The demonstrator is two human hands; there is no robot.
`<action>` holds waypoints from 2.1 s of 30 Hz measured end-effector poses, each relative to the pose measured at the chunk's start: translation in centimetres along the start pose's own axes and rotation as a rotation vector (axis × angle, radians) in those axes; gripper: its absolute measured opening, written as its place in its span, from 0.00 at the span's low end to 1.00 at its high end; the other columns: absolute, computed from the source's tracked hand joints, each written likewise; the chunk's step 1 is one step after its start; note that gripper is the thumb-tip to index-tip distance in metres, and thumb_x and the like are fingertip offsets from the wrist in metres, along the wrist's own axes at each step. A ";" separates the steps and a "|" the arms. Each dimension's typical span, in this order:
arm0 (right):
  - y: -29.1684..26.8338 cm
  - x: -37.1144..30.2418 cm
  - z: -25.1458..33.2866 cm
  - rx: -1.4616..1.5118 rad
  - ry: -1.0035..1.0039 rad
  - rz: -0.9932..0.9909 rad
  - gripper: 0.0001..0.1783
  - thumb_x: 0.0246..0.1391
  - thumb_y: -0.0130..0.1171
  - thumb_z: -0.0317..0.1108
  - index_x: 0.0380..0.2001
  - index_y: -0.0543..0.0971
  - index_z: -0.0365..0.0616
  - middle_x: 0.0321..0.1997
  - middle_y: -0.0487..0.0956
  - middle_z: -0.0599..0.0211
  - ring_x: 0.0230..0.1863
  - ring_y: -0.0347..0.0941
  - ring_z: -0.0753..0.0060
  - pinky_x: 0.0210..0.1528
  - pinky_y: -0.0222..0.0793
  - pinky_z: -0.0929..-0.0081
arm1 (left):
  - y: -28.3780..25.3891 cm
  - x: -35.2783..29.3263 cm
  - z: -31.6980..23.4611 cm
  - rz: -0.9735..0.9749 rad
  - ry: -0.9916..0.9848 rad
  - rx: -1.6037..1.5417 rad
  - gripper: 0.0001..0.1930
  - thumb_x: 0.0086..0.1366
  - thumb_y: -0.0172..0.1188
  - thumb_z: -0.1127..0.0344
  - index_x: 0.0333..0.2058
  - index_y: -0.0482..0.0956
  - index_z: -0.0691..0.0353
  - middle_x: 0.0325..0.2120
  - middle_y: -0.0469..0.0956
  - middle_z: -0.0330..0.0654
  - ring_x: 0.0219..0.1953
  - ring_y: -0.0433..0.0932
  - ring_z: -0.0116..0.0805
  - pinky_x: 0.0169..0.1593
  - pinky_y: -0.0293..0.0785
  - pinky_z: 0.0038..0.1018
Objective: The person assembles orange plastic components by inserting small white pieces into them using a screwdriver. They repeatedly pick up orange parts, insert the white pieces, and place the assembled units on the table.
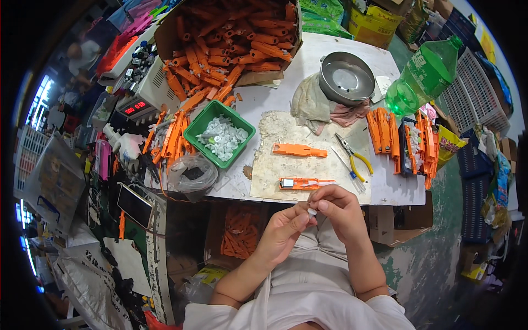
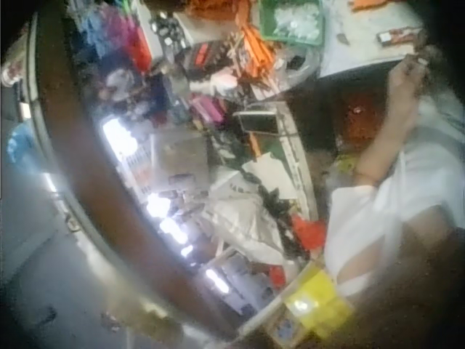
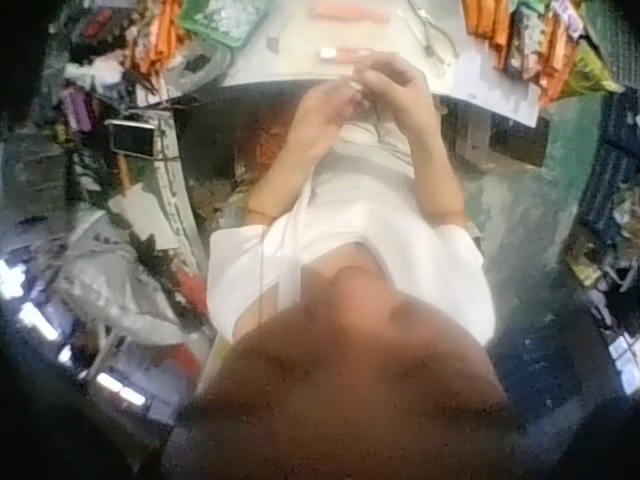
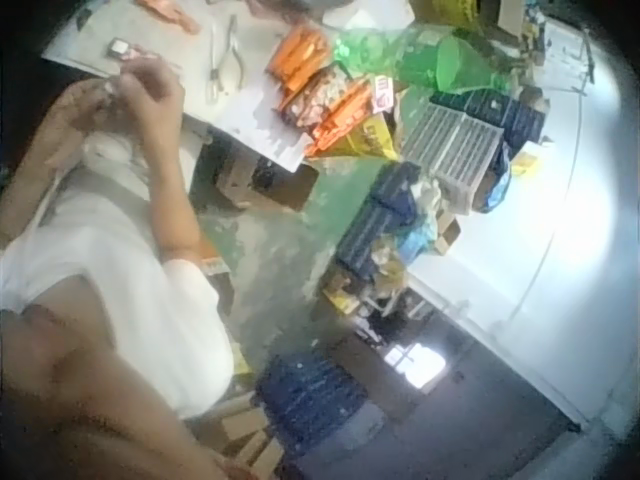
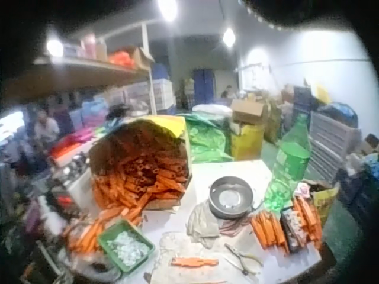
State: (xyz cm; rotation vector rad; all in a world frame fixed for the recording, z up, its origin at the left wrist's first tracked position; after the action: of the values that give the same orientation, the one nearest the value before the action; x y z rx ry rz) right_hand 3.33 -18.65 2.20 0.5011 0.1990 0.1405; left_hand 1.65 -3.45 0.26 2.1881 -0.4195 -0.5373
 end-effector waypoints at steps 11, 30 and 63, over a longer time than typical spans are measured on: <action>0.9 0.0 -0.1 -1.054 -0.706 -0.072 0.09 0.40 0.67 0.24 0.29 0.79 0.41 0.32 0.77 0.66 0.40 0.70 0.61 0.42 0.67 0.67 | -2.0 0.4 0.8 -0.134 0.303 0.384 0.06 0.63 0.59 0.68 0.33 0.79 0.65 0.37 0.71 0.36 0.42 0.69 0.24 0.49 0.63 0.23; -1.5 6.7 -0.3 -1.222 -0.272 0.089 0.07 0.44 0.64 0.31 0.28 0.80 0.41 0.28 0.75 0.64 0.36 0.69 0.63 0.39 0.66 0.69 | -5.3 1.7 1.4 -0.323 0.763 2.109 0.24 0.61 0.54 0.46 0.53 0.73 0.45 0.56 0.61 0.41 0.59 0.54 0.47 0.60 0.50 0.47; -3.0 4.3 1.0 -1.228 -0.369 0.139 0.17 0.40 0.66 0.30 0.38 0.79 0.42 0.39 0.76 0.66 0.47 0.68 0.60 0.51 0.61 0.67 | -4.7 2.3 -5.2 -0.331 0.816 1.781 0.23 0.57 0.63 0.60 0.50 0.73 0.63 0.50 0.70 0.44 0.60 0.57 0.50 0.62 0.52 0.43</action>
State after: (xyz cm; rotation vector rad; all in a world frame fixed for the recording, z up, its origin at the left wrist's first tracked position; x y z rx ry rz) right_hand 7.98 -20.92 0.96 -0.6863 -0.2932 0.2699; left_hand 6.74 1.69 -1.03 3.8147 0.0506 1.0849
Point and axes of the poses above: each hand's wrist, its own x-axis towards the middle knuckle, its own y-axis out of the palm, z = x × y, the point moved 1 cm from there along x, towards the middle knuckle
